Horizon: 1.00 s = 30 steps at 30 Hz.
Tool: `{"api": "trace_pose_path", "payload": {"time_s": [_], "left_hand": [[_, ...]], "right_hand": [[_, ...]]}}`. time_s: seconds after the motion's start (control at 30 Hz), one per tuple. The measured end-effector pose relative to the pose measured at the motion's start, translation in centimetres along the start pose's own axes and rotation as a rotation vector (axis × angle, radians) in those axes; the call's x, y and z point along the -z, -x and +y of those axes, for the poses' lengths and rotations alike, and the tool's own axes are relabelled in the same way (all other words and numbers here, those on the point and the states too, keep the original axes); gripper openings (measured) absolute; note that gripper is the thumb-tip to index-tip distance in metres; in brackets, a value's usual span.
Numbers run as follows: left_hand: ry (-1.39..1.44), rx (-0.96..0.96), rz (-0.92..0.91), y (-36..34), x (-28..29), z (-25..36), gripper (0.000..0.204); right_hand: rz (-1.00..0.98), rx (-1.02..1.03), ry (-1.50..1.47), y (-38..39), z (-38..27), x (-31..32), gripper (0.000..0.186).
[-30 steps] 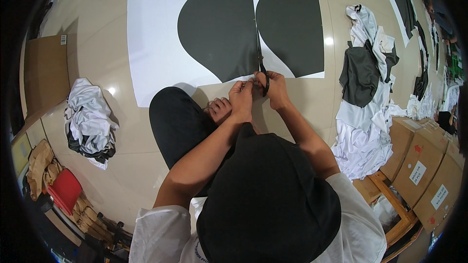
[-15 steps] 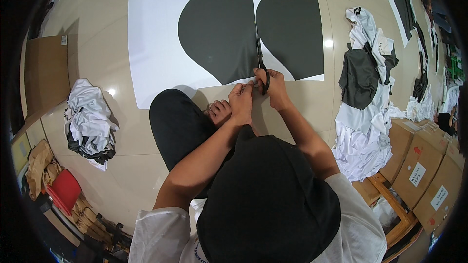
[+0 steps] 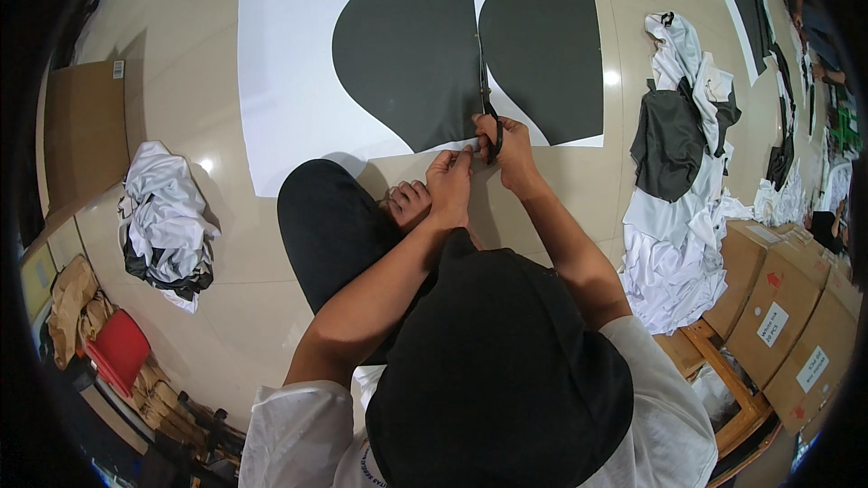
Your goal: The person sits on the floor and uses scissors to cut a piece of dark fabric that is placed on top of a white paper template. They carefully follow the template's outline to cut the fabric into a specific shape.
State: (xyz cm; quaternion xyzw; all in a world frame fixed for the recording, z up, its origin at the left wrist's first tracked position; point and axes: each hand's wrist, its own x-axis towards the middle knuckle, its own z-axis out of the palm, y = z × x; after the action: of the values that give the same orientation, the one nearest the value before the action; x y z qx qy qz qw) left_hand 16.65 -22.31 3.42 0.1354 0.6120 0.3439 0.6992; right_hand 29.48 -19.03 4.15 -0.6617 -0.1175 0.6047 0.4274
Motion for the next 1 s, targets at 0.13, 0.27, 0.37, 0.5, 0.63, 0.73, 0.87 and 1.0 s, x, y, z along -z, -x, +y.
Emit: {"api": "trace_pose_path", "payload": {"time_s": [0.13, 0.27, 0.37, 0.5, 0.63, 0.73, 0.87, 1.0], "left_hand": [[-0.012, 0.013, 0.033, 0.14, -0.28, 0.19, 0.022], [-0.026, 0.0, 0.031, -0.18, -0.01, -0.22, 0.022], [-0.044, 0.005, 0.036, -0.17, -0.08, -0.16, 0.021], [-0.047, 0.005, 0.043, -0.09, -0.16, -0.05, 0.021], [-0.051, 0.01, 0.044, -0.14, -0.09, -0.06, 0.022], [-0.045, 0.017, 0.044, -0.24, -0.05, -0.16, 0.021], [-0.041, 0.009, 0.046, -0.4, -0.02, -0.39, 0.021], [-0.06, 0.005, 0.043, -0.54, 0.01, -0.49, 0.022]], "right_hand": [[0.002, -0.019, 0.025, 0.13, -0.3, -0.04, 0.03], [-0.012, -0.017, 0.025, 0.03, -0.46, -0.02, 0.03], [-0.013, -0.012, 0.02, -0.15, -0.24, 0.15, 0.029], [-0.006, -0.011, 0.009, -0.08, -0.25, -0.03, 0.027], [-0.006, -0.017, -0.005, -0.1, -0.15, 0.0, 0.025], [-0.015, -0.006, -0.003, -0.06, -0.15, 0.03, 0.025], [-0.008, -0.002, 0.009, -0.31, 0.11, 0.09, 0.024], [-0.013, 0.01, 0.032, -0.47, 0.25, 0.31, 0.024]]}}
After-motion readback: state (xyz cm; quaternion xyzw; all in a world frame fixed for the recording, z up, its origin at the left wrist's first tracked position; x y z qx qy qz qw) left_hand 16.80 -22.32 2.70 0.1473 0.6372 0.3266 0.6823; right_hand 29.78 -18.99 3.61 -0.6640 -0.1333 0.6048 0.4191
